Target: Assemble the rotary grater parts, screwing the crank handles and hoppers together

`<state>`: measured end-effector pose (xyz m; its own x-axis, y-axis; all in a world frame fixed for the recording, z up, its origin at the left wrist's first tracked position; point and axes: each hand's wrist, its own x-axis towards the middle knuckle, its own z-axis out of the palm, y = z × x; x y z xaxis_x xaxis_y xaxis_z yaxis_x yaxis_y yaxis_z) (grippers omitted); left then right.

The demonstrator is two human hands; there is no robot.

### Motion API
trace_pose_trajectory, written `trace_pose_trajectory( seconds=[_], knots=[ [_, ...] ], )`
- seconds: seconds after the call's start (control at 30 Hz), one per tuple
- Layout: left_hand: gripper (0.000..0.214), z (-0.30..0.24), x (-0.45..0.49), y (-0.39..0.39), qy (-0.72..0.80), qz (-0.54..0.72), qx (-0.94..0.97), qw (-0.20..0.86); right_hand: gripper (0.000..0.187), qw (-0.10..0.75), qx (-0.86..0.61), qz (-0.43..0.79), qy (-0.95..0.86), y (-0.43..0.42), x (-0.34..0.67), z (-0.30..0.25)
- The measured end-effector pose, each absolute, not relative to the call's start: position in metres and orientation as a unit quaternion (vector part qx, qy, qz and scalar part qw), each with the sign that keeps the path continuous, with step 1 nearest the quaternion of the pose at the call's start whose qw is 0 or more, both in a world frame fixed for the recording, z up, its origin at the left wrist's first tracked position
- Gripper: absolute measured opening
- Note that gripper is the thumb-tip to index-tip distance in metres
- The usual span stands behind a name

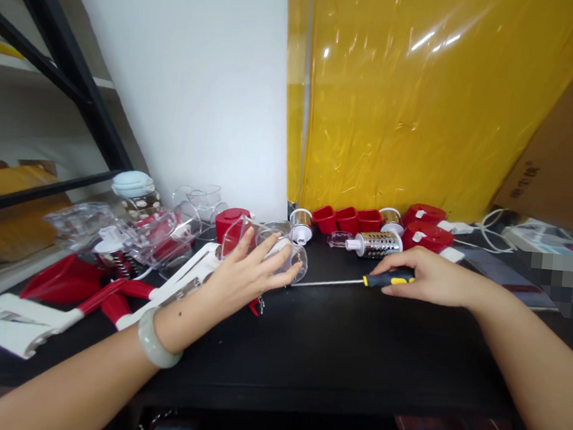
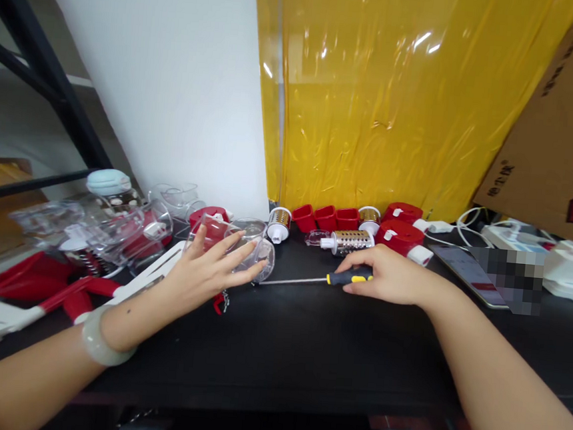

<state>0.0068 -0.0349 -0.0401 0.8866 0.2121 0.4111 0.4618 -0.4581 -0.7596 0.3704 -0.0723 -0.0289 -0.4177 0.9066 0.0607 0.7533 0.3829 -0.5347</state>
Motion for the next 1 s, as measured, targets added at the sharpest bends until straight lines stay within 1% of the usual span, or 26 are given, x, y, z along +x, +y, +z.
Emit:
trace_pose_trajectory(
  seconds=[0.27, 0.4, 0.5, 0.63, 0.73, 0.83, 1.0],
  knots=[
    [0.052, -0.042, 0.004, -0.038, -0.197, -0.103, -0.837, 0.5, 0.042, 0.158, -0.553, 0.271, -0.772, -0.07, 0.371, -0.03],
    [0.053, -0.043, 0.004, -0.04, -0.189, -0.105, -0.836, 0.504, 0.039, 0.146, -0.564, 0.303, -0.754, -0.072, 0.369, -0.027],
    [0.055, -0.044, 0.005, -0.043, -0.183, -0.119, -0.837, 0.502, 0.039, 0.142, -0.583, 0.303, -0.74, -0.072, 0.37, -0.026],
    [0.056, -0.043, 0.006, -0.046, -0.194, -0.113, -0.841, 0.493, 0.043, 0.151, -0.586, 0.314, -0.732, -0.072, 0.376, -0.026],
    [0.063, -0.038, 0.004, -0.046, -0.215, -0.1, -0.847, 0.475, 0.046, 0.164, -0.587, 0.315, -0.727, -0.071, 0.381, -0.025],
    [0.067, -0.03, -0.003, -0.044, -0.249, -0.124, -0.85, 0.447, 0.049, 0.182, -0.576, 0.329, -0.726, -0.072, 0.386, -0.023],
    [0.076, -0.014, -0.018, -0.039, -0.324, -0.225, -0.823, 0.408, 0.05, 0.199, -0.561, 0.337, -0.729, -0.072, 0.391, -0.02]
  ],
)
